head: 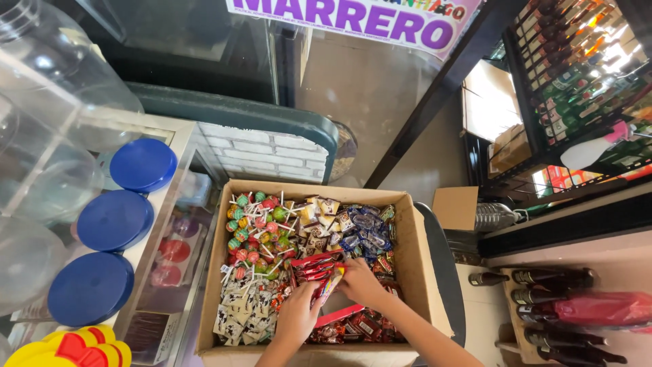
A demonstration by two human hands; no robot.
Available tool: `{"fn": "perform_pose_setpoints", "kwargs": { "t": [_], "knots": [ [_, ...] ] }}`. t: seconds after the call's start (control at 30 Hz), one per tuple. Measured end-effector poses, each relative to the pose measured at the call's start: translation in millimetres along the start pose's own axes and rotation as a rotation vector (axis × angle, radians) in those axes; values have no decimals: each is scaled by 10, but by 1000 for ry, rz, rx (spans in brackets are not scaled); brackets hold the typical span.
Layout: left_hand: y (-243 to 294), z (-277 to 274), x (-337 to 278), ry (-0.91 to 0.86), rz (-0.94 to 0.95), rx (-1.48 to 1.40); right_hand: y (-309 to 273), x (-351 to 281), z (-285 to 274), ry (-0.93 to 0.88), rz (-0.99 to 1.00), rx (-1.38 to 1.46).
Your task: Taking various candies and lollipops from a bulk shipping box and organizing them into jars and display trays on a store checkout counter.
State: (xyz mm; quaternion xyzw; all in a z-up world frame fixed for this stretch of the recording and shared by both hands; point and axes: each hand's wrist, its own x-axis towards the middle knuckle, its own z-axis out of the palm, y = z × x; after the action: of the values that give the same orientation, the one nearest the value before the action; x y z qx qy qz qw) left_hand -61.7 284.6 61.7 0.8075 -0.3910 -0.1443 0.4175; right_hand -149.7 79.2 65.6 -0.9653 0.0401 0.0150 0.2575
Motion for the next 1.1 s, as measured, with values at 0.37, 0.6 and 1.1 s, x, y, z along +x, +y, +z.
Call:
{"fn": "perform_pose_setpoints", "kwargs": {
  "t": [0.37,0.6,1.1],
  "knots": [
    [-347,377,134,-274,244,463,-42,-419,-334,159,103,145],
    [-329,372,204,-338,191,410,-24,-346,-26,138,61,26],
    [-57,66,255,-211,175,315,-92,-351,35,404,160,177]
  ]
}}
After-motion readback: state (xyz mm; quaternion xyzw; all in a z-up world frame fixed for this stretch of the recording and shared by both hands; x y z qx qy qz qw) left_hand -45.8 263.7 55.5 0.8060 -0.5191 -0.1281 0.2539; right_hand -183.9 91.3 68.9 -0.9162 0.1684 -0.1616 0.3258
